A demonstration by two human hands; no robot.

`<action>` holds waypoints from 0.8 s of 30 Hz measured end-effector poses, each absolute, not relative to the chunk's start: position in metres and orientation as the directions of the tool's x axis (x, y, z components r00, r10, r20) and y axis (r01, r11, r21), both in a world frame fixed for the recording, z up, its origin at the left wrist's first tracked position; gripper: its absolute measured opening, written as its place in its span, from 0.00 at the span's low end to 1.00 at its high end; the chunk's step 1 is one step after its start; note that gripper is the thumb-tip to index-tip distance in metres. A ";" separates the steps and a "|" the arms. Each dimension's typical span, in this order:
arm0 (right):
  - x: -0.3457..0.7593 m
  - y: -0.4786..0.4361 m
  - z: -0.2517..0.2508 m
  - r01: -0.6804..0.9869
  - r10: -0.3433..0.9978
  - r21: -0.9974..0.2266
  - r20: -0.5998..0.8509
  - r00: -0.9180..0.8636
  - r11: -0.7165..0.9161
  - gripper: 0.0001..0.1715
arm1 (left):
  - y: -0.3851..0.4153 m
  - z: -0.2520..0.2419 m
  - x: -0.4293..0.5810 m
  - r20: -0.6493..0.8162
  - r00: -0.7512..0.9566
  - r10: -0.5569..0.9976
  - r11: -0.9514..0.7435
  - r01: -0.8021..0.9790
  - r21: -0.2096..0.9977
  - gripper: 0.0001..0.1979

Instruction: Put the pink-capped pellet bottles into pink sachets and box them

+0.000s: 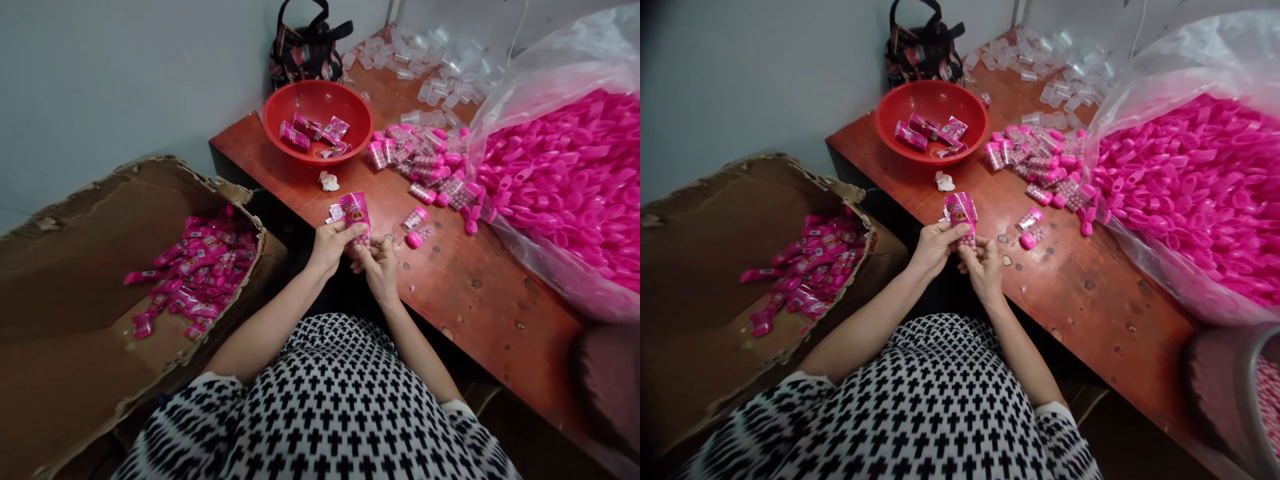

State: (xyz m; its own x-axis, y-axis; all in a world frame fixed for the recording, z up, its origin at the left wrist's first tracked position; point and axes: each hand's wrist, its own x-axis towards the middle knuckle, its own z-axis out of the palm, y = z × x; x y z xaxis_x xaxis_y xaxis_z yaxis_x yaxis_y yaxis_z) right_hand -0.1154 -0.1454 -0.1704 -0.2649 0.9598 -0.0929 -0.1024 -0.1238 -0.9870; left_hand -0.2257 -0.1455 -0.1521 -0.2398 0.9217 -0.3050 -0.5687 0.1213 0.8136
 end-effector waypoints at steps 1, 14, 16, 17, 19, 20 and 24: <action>-0.115 -0.145 -0.170 -0.102 0.964 -0.989 -0.076 -0.256 -0.105 0.17 | -0.147 -0.153 -0.224 -0.322 -0.207 0.924 0.142 -0.594 0.791 0.15; -0.111 -0.144 -0.175 -0.320 0.919 -0.917 -0.105 -0.381 -0.237 0.17 | -0.150 -0.149 -0.233 -0.364 -0.196 0.911 0.143 -0.676 0.723 0.15; -0.111 -0.146 -0.175 -0.340 0.930 -0.911 -0.106 -0.353 -0.233 0.15 | -0.154 -0.148 -0.233 -0.362 -0.184 0.914 0.152 -0.671 0.726 0.14; -0.111 -0.146 -0.175 -0.344 0.935 -0.910 -0.108 -0.339 -0.230 0.15 | -0.156 -0.147 -0.233 -0.366 -0.180 0.913 0.158 -0.671 0.724 0.14; -0.111 -0.148 -0.174 -0.338 0.940 -0.913 -0.114 -0.322 -0.226 0.14 | -0.159 -0.146 -0.234 -0.378 -0.176 0.909 0.166 -0.679 0.715 0.14; -0.112 -0.149 -0.174 -0.329 0.941 -0.918 -0.115 -0.317 -0.223 0.13 | -0.161 -0.145 -0.234 -0.381 -0.178 0.907 0.161 -0.690 0.706 0.14; -0.113 -0.155 -0.170 -0.295 0.953 -0.940 -0.084 -0.291 -0.173 0.14 | -0.163 -0.144 -0.236 -0.359 -0.195 0.913 0.105 -0.737 0.668 0.16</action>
